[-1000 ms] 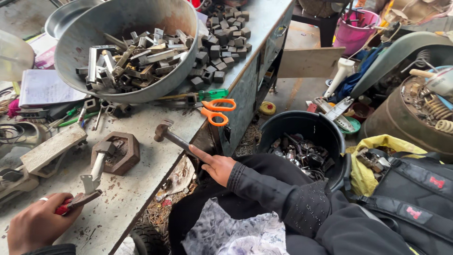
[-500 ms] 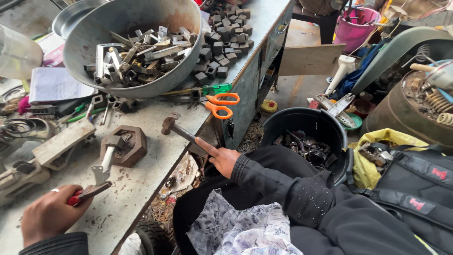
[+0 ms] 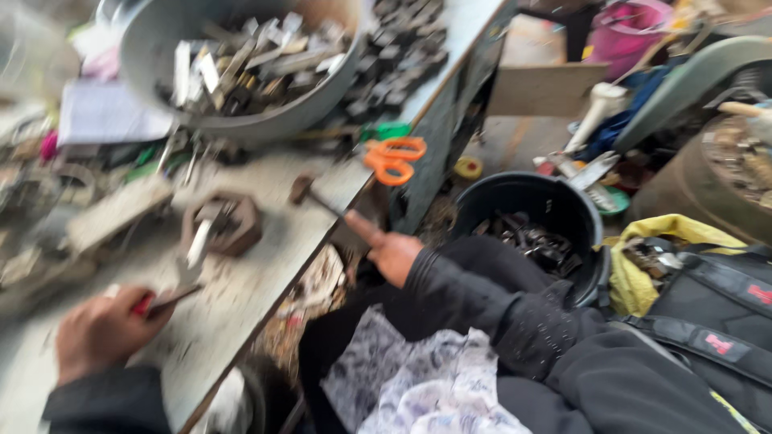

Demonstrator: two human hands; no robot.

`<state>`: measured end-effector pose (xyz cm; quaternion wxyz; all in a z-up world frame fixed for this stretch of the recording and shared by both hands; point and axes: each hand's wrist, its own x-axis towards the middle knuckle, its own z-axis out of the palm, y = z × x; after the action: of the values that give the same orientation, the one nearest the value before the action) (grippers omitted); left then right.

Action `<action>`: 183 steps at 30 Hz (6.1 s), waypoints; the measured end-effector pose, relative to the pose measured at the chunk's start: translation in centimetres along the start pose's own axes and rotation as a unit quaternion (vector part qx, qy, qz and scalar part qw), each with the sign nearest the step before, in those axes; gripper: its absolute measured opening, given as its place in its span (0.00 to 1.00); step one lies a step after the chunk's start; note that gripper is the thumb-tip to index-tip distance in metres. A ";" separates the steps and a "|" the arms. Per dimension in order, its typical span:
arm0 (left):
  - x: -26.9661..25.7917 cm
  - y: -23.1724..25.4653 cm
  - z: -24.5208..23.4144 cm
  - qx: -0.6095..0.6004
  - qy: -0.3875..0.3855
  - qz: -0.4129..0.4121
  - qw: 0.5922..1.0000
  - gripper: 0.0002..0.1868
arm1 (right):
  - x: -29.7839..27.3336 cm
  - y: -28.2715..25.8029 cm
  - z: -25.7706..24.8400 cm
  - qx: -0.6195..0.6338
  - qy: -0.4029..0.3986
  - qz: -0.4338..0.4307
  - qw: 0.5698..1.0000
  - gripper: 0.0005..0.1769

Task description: The person uses pliers to hold a metal lock component and a hammer to strike it repeatedly on a workbench. They adjust the component between strikes and continue hammering to shape or break the metal.

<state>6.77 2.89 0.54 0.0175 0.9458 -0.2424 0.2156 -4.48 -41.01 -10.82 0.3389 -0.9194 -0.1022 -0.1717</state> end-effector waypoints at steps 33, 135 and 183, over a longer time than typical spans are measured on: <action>-1.0 -0.1 -1.2 -0.051 0.002 -0.001 0.999 0.15 | -1.6 -6.0 -0.2 -0.019 -0.098 0.151 0.983 0.45; -0.7 -0.5 -1.9 -0.092 -0.023 0.009 0.995 0.15 | 3.9 -21.2 -11.9 0.198 0.197 -0.117 0.953 0.33; -0.6 4.7 -4.3 -0.216 0.026 0.124 0.968 0.13 | 7.2 -14.5 -2.0 -0.005 0.077 -0.235 0.969 0.29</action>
<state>2.43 -0.43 3.84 0.2006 0.8764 -0.3976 0.1833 -2.73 -30.96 1.88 0.2917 -0.8551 -0.2881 -0.3176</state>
